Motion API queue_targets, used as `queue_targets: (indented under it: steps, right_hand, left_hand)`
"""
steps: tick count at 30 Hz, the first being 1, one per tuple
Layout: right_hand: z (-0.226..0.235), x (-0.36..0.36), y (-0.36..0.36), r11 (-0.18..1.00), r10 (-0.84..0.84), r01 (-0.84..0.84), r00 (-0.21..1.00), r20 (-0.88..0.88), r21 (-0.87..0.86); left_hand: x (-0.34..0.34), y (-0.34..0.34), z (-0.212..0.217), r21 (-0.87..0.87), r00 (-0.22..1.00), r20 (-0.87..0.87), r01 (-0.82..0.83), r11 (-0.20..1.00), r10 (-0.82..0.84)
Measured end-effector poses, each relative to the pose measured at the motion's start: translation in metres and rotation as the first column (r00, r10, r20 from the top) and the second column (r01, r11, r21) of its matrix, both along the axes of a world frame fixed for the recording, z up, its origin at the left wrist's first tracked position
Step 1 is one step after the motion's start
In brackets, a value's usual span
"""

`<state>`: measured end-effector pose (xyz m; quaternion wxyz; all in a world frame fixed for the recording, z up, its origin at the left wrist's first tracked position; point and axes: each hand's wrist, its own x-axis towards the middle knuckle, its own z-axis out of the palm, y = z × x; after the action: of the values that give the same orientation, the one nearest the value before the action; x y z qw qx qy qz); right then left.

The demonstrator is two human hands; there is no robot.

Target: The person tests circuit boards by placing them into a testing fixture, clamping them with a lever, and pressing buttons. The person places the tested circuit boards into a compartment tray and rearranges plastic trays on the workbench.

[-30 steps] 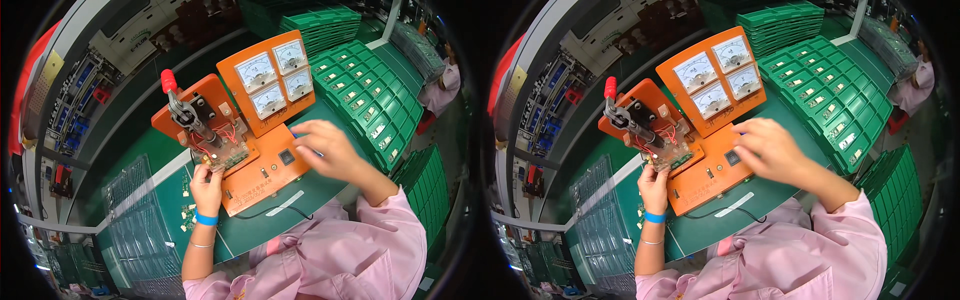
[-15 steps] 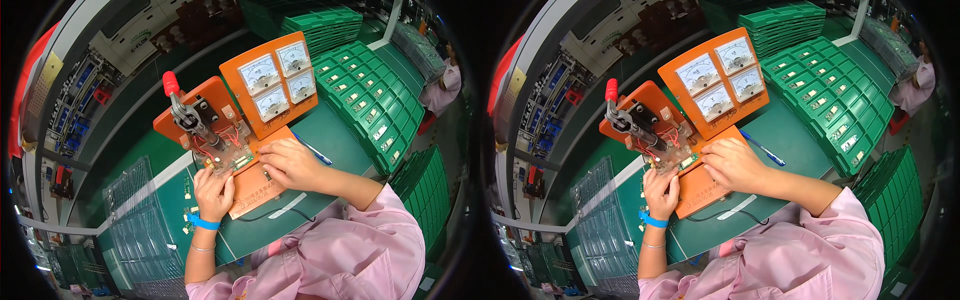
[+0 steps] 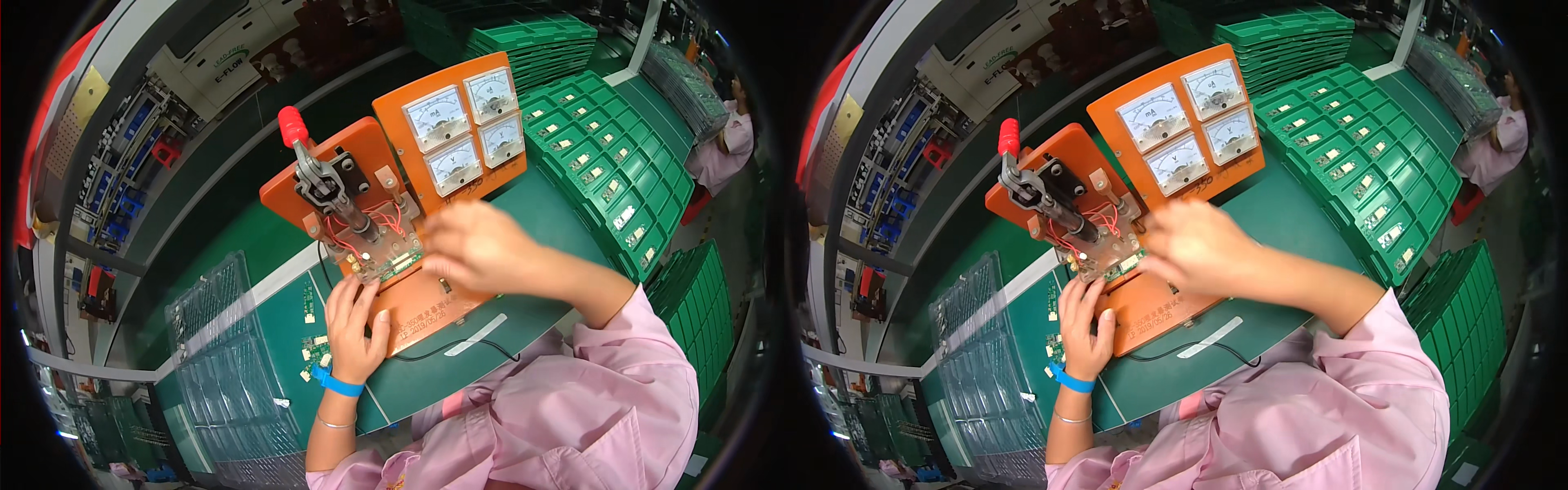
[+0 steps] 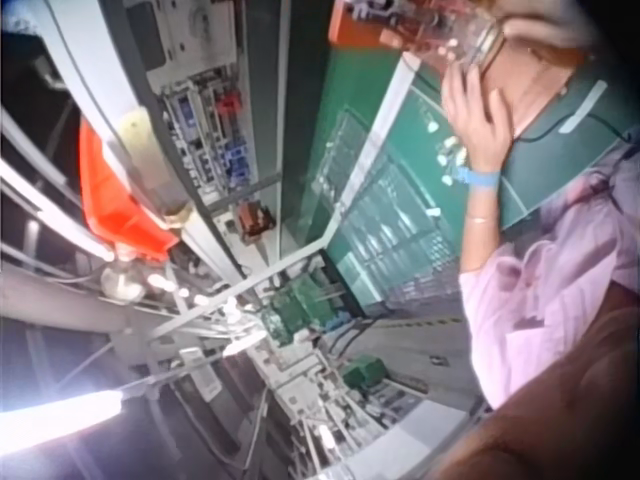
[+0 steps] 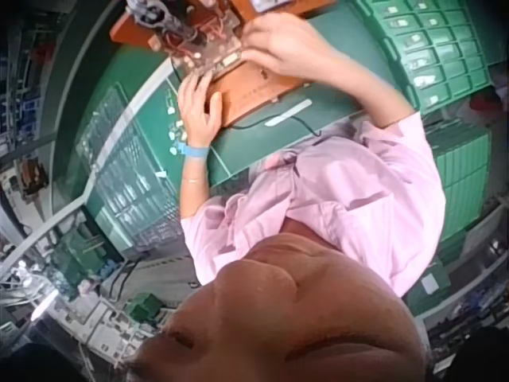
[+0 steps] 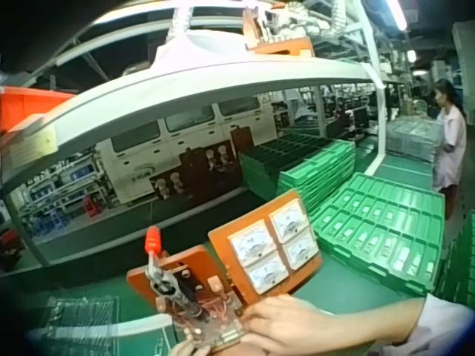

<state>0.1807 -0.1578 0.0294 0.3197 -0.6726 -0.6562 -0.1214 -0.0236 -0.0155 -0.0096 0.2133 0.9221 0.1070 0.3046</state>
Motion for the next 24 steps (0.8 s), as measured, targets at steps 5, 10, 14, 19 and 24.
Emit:
queue_targets:
  steps: [5,10,14,19,24]
  right_hand:
    - [0.115,0.014,0.074,0.979,-0.048,0.083,0.981,-0.186,0.188]
    - [0.158,0.006,0.11,0.991,0.1,-0.062,0.925,-0.367,0.115]
    - [0.112,-0.037,0.032,0.935,0.329,-0.354,0.888,0.321,0.022]
    - [0.009,-0.025,-0.024,0.904,0.393,-0.286,0.848,-0.356,0.317]
    - [-0.04,-0.014,-0.037,0.998,-0.037,0.033,0.995,-0.092,-0.044]
  left_hand:
    - [-0.02,0.008,-0.015,-0.083,0.994,0.086,-0.065,0.994,0.072]
    - [-0.013,0.012,-0.03,-0.132,0.989,0.101,-0.094,0.987,0.107]
    - [-0.029,0.008,-0.036,-0.127,0.994,0.086,-0.055,0.99,0.066]
    - [-0.01,0.0,-0.026,-0.21,0.99,0.134,-0.008,0.978,0.037]
    - [-0.01,-0.003,-0.029,-0.259,0.989,0.128,-0.033,0.965,0.068]
